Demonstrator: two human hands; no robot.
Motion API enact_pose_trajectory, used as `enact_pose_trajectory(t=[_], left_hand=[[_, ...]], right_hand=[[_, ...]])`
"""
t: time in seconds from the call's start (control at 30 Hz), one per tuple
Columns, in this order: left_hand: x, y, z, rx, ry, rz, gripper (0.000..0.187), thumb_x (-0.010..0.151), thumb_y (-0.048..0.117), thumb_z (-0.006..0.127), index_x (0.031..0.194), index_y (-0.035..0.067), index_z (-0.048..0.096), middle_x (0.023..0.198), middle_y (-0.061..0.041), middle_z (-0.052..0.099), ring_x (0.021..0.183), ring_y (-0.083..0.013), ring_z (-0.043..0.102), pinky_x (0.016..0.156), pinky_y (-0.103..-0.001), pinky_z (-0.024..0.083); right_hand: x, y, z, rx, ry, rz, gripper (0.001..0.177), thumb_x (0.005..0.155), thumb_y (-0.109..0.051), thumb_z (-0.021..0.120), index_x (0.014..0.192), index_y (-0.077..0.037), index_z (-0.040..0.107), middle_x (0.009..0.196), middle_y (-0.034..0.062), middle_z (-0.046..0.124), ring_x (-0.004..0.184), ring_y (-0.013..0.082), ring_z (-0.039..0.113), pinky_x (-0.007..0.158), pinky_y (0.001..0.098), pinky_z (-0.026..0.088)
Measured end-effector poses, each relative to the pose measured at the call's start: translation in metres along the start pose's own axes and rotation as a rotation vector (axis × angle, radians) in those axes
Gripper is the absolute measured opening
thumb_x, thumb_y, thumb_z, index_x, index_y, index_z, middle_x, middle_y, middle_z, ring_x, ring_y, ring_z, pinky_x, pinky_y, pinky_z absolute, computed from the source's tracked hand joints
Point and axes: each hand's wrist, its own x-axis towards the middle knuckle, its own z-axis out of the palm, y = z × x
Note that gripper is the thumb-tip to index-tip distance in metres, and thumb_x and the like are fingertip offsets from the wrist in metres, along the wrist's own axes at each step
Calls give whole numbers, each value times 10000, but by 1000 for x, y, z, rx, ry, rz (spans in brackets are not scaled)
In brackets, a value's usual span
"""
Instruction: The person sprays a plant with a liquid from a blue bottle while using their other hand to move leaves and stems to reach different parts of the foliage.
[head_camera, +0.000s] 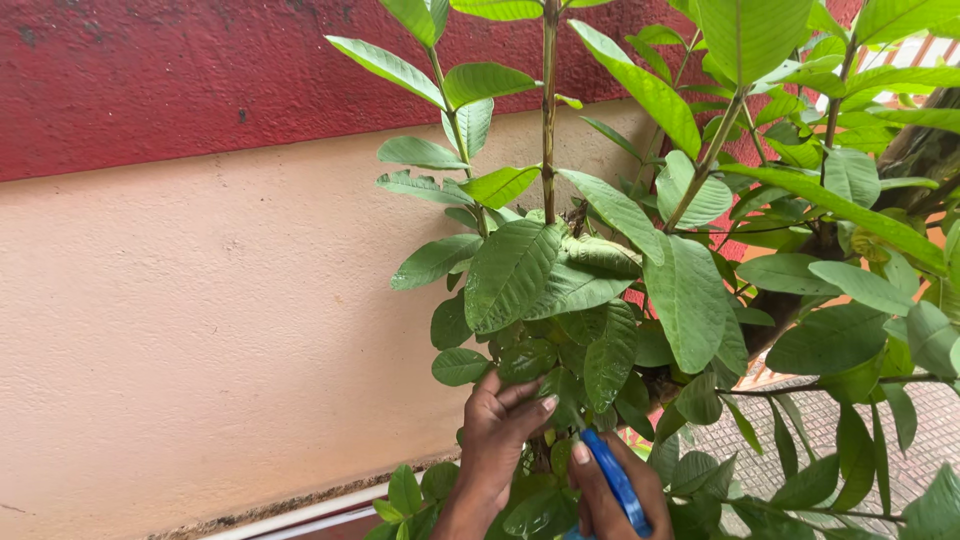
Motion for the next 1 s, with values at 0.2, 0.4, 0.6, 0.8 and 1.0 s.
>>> enact_pose_trajectory(t=[0.2,0.4,0.6,0.8,1.0], left_hand=[[0,-15,-8,8,115,2,299,851,36,760,1123,-3,643,971,-122,741,803,-139,700,726,-334,619],[0,-19,-8,24,263,90,259,842,100,761,1078,30,680,965,-123,752,806,-138,689,706,-286,582],[-15,-30,6,351,420,371,366,825,145,803,1136,47,637,1017,-139,667,848,-184,636,704,-307,556],[-23,-6,36,584,119,530,453,883,249,784,1264,62,626,1144,-108,718,1014,-190,705,858,-332,589],[-10,22,70,453,-168,392,543,867,154,766,1327,16,513,1160,-114,698,1033,-186,684,892,-340,556]], right_hand=[[16,35,-24,-115,-158,4,290,861,-379,699,864,-91,731,499,28,573,413,113,501,433,294,373],[30,75,-38,-138,-246,-267,386,975,-373,643,812,-30,714,589,35,638,511,77,581,511,256,447],[18,46,-40,6,-114,-18,382,867,-387,628,956,-30,728,629,107,734,393,150,578,406,308,455],[14,15,-54,58,-45,-59,452,914,-430,595,958,10,688,653,132,707,340,166,552,349,312,410],[10,0,-53,92,16,-54,424,883,-414,614,960,-8,712,697,141,729,334,159,549,342,304,407]])
